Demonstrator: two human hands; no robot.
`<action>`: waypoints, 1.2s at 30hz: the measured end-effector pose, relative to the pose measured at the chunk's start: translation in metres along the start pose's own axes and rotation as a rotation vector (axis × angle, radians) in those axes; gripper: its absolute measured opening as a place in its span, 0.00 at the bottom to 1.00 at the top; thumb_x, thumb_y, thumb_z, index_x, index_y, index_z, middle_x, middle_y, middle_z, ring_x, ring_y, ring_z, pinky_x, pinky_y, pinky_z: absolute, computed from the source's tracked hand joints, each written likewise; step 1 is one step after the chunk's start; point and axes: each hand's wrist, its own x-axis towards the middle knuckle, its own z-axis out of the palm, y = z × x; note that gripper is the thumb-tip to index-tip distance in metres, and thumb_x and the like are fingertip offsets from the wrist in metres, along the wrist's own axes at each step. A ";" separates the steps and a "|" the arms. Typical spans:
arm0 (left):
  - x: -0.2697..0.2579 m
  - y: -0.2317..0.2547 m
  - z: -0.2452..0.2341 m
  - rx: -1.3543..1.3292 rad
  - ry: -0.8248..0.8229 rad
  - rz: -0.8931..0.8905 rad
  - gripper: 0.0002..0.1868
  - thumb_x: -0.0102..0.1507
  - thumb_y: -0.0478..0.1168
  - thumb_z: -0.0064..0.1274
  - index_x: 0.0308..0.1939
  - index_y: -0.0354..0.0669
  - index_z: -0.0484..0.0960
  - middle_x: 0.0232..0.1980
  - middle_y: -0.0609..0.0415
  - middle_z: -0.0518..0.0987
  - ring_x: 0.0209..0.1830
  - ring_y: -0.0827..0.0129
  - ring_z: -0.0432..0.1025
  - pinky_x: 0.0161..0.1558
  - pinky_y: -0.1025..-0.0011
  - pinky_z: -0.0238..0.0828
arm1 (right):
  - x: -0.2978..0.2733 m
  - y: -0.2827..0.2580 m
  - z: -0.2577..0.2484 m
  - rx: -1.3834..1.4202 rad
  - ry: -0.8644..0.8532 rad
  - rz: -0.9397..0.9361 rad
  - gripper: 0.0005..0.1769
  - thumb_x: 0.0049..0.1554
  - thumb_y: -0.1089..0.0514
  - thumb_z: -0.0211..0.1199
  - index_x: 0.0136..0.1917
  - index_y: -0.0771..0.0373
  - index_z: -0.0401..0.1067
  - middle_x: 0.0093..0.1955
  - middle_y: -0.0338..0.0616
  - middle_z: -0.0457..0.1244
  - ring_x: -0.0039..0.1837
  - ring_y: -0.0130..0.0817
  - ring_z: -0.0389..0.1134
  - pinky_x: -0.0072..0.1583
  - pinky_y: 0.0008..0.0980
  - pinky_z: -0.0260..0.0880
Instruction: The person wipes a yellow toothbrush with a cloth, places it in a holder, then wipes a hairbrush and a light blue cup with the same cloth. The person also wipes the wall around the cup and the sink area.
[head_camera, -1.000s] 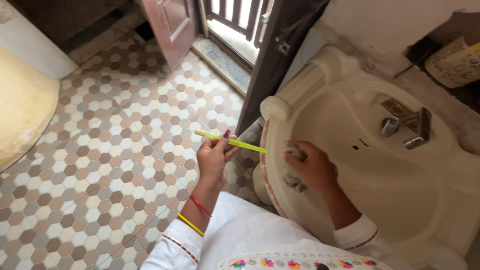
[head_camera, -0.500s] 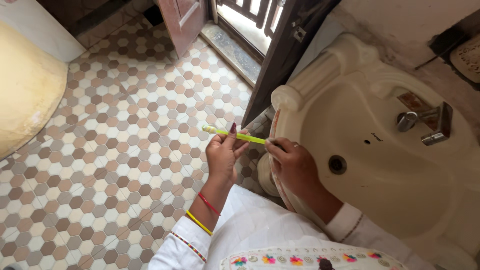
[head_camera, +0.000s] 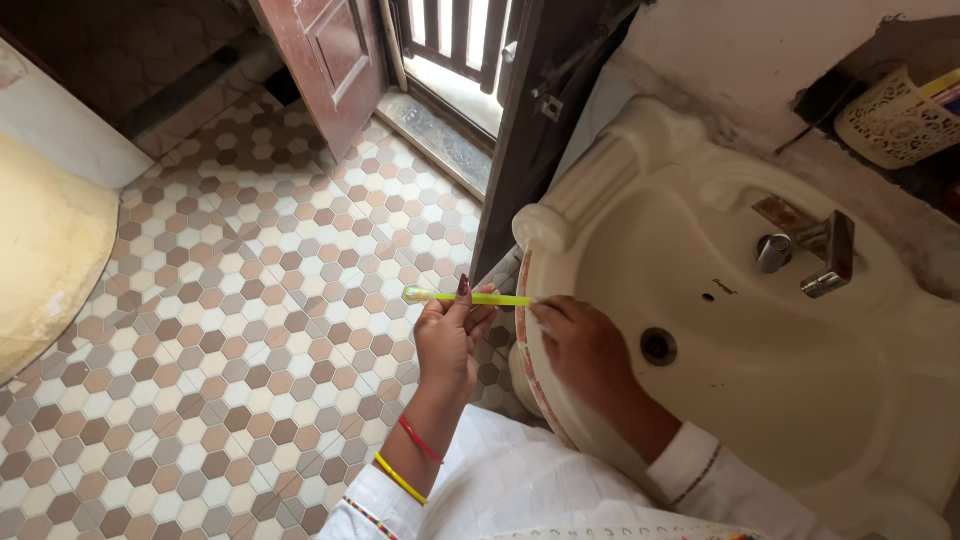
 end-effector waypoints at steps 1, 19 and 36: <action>0.000 0.002 0.002 -0.006 0.001 -0.005 0.11 0.68 0.42 0.51 0.44 0.36 0.72 0.48 0.41 0.85 0.43 0.63 0.81 0.48 0.65 0.82 | 0.000 0.005 -0.002 0.007 0.004 0.027 0.19 0.49 0.67 0.65 0.56 0.61 0.77 0.54 0.43 0.68 0.52 0.44 0.71 0.53 0.40 0.72; 0.002 -0.010 0.014 0.020 -0.017 -0.065 0.15 0.65 0.43 0.54 0.47 0.35 0.71 0.45 0.47 0.84 0.42 0.66 0.82 0.46 0.69 0.83 | 0.004 0.018 -0.002 0.062 -0.012 0.197 0.19 0.53 0.65 0.63 0.58 0.62 0.76 0.55 0.49 0.68 0.54 0.47 0.71 0.55 0.42 0.71; -0.005 -0.004 0.022 -0.042 -0.003 -0.094 0.11 0.69 0.43 0.48 0.46 0.39 0.67 0.53 0.39 0.84 0.48 0.60 0.81 0.52 0.63 0.82 | 0.005 0.018 -0.003 -0.050 0.078 0.214 0.22 0.47 0.66 0.67 0.57 0.59 0.77 0.51 0.47 0.68 0.52 0.47 0.70 0.54 0.42 0.70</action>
